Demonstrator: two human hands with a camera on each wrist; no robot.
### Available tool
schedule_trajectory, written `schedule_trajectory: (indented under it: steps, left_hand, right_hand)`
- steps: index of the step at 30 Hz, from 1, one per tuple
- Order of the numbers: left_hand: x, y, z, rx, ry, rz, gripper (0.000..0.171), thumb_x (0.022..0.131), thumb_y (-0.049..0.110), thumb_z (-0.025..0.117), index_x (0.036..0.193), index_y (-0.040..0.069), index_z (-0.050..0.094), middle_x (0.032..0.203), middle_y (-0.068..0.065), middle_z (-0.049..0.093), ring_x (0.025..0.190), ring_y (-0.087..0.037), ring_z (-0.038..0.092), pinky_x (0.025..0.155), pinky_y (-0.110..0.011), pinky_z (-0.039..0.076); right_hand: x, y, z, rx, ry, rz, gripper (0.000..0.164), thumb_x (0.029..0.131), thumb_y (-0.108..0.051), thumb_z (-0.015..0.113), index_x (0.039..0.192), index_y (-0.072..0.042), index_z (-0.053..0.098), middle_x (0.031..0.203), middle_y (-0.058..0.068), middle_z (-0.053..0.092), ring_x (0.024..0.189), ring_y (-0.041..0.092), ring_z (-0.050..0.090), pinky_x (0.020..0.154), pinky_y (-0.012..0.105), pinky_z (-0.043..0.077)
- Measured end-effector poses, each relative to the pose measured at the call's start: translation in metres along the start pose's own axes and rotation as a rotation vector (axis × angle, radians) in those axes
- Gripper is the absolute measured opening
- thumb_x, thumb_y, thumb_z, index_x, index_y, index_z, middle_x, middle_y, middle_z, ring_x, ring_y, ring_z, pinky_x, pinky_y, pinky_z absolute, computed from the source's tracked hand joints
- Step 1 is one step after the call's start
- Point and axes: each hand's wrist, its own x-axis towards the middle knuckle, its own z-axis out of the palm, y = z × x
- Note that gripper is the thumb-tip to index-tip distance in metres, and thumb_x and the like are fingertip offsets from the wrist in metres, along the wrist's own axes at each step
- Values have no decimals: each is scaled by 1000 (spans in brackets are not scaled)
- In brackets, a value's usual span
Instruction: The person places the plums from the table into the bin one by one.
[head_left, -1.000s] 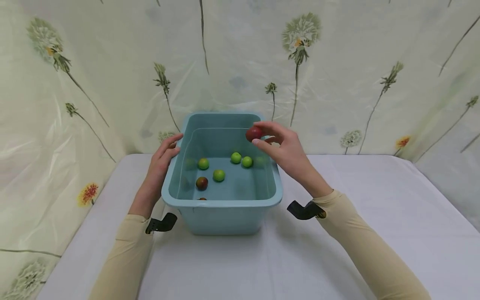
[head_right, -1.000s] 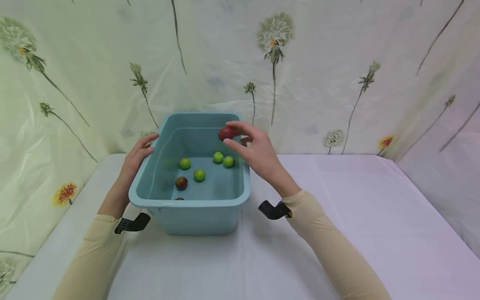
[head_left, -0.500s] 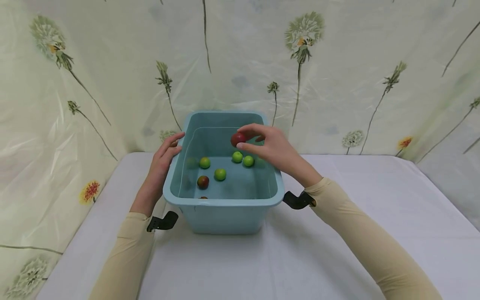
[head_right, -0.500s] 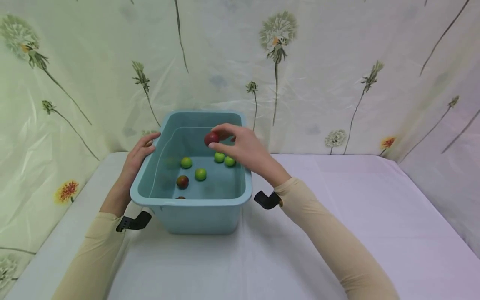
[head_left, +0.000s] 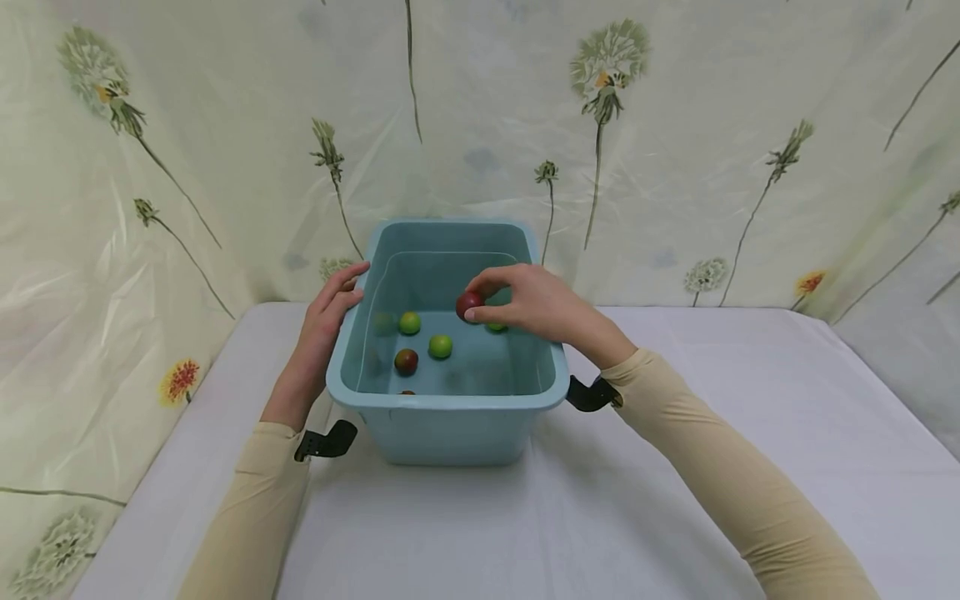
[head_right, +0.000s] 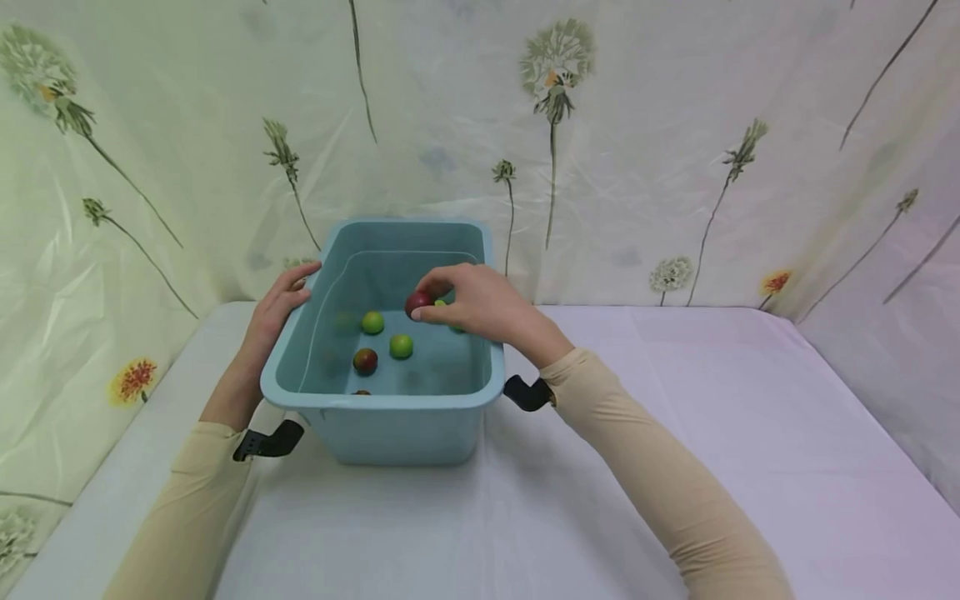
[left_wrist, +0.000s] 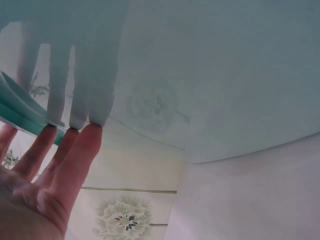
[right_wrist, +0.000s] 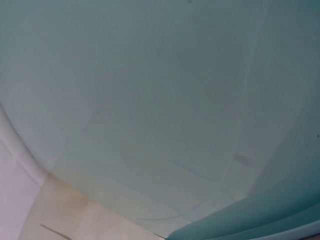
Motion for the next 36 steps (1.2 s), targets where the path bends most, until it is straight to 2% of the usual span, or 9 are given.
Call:
schedule_trajectory:
  steps: [6, 13, 20, 26, 30, 36]
  left_hand:
    - [-2, 0, 1, -6, 0, -3, 47, 103, 35, 42, 149, 25, 42, 148, -4, 41, 126, -29, 46, 97, -43, 42]
    - [1, 1, 2, -7, 0, 6, 47, 103, 33, 42, 149, 24, 42, 147, -5, 42, 127, -28, 46, 100, -46, 38]
    - [2, -2, 2, -1, -2, -10, 47, 103, 35, 42, 149, 26, 42, 148, -4, 41, 127, -28, 46, 100, -49, 39]
    - [0, -2, -1, 17, -31, -16, 48, 103, 38, 43, 149, 26, 42, 149, -5, 38, 128, -28, 43, 101, -50, 37]
    - [2, 2, -4, 34, -59, -12, 50, 103, 40, 43, 151, 25, 40, 148, -6, 38, 129, -27, 42, 103, -51, 35]
    - [1, 5, -9, 39, -36, -37, 51, 103, 44, 45, 150, 27, 38, 146, -8, 42, 132, -28, 41, 101, -56, 35]
  right_hand:
    - [-1, 0, 0, -45, -14, 8, 40, 89, -42, 71, 122, -20, 67, 112, -4, 67, 107, 14, 58, 86, 38, 47]
    - [-4, 2, -2, 6, 15, 0, 42, 91, -41, 69, 127, -18, 65, 124, 1, 63, 118, 18, 55, 95, 42, 44]
    - [-10, 4, 0, 94, 108, -13, 40, 91, -40, 69, 126, -20, 65, 123, -5, 63, 117, 13, 54, 97, 41, 41]
    - [-13, 7, 1, 134, 173, -30, 43, 93, -39, 68, 130, -19, 62, 128, -4, 61, 119, 16, 53, 101, 41, 38]
    - [-19, 9, -3, 157, 221, -19, 44, 92, -41, 68, 131, -20, 62, 131, -3, 60, 122, 19, 51, 102, 43, 38]
    - [-34, 13, -8, 191, 319, 23, 48, 92, -40, 69, 134, -18, 60, 131, -1, 59, 122, 19, 50, 103, 45, 36]
